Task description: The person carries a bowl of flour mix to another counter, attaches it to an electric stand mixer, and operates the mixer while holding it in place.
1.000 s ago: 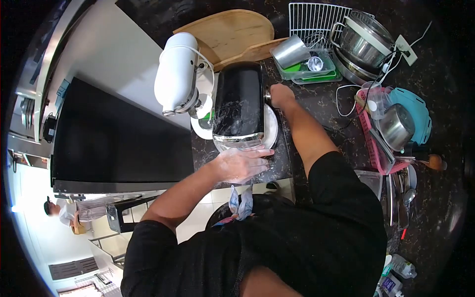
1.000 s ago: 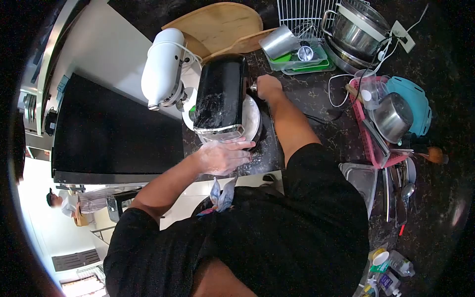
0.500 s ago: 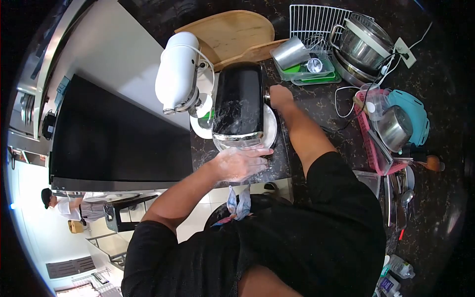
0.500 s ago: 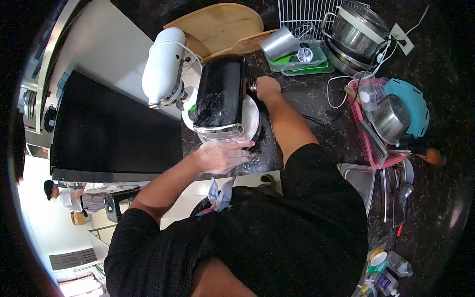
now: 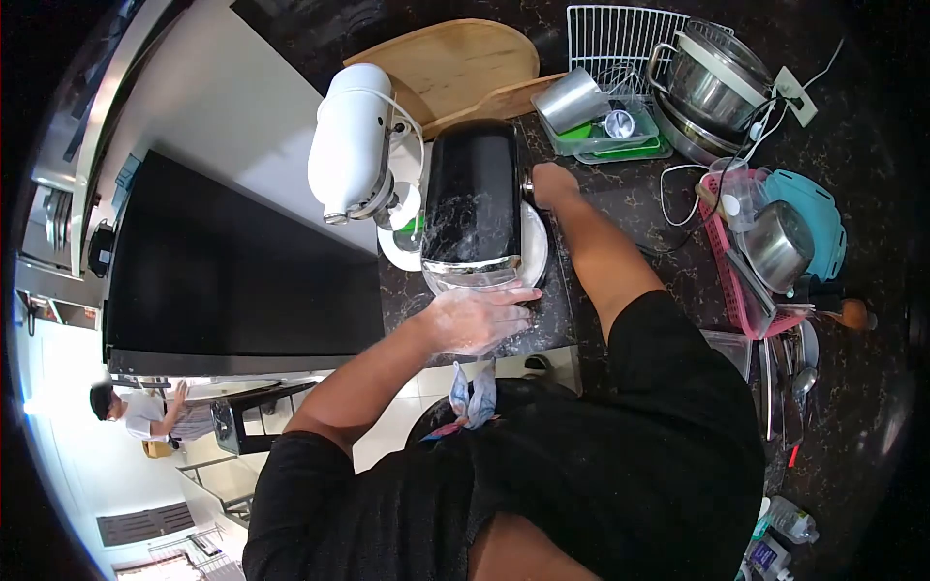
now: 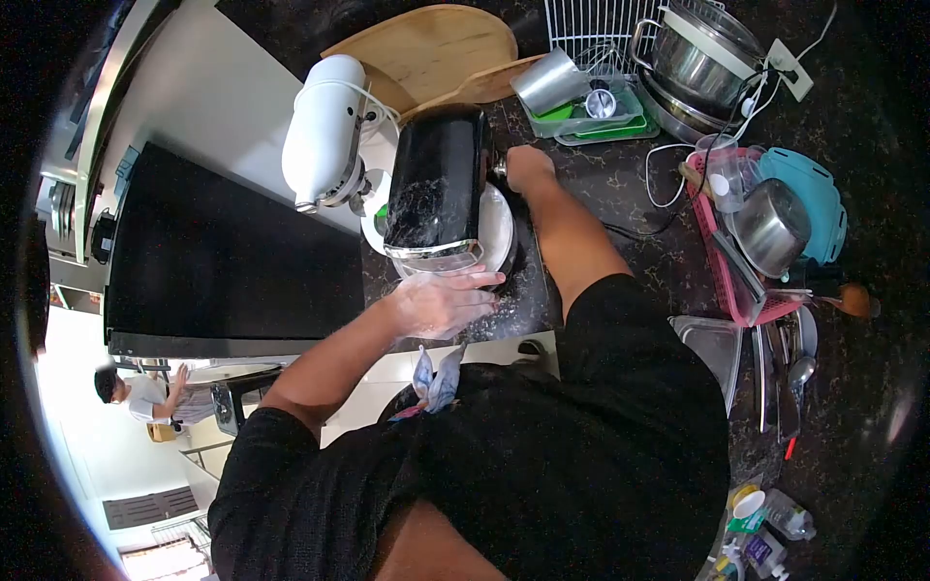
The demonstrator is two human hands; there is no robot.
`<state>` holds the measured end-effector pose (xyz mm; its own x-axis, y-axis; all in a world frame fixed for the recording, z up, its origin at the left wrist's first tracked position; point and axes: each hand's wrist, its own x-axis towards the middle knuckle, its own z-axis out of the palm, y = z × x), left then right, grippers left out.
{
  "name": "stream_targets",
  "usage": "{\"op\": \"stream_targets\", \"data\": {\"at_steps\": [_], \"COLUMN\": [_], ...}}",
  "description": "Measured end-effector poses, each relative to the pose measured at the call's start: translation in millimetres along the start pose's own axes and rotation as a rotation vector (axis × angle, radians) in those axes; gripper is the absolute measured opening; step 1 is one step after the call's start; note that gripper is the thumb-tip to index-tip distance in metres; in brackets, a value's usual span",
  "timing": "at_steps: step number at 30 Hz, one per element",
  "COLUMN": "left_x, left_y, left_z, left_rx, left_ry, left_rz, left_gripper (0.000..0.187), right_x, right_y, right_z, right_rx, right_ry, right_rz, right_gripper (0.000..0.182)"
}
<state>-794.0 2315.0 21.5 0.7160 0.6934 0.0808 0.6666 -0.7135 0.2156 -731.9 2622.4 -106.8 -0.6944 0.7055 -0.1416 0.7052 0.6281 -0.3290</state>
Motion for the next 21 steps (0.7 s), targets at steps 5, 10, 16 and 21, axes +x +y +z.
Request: {"op": "stream_targets", "data": {"at_steps": [5, 10, 16, 21], "left_x": [1, -2, -2, -5], "left_y": [-2, -2, -3, -2], "left_z": [1, 7, 3, 11], "left_rx": [-0.028, -0.063, 0.001, 0.014], "left_ry": [-0.006, 0.010, -0.045, -0.016], "left_rz": [-0.024, -0.028, 0.013, 0.027], "left_gripper": [0.047, 0.046, 0.043, 0.042], "right_x": [-6, 39, -11, -14], "right_y": [1, 24, -5, 0], "right_z": [6, 32, 3, -1], "right_rx": [0.114, -0.082, 0.005, 0.068], "right_ry": [0.122, -0.089, 0.050, 0.096], "right_rz": [0.054, -0.109, -0.001, 0.002], "right_gripper": [0.021, 0.021, 0.022, 0.023]}}
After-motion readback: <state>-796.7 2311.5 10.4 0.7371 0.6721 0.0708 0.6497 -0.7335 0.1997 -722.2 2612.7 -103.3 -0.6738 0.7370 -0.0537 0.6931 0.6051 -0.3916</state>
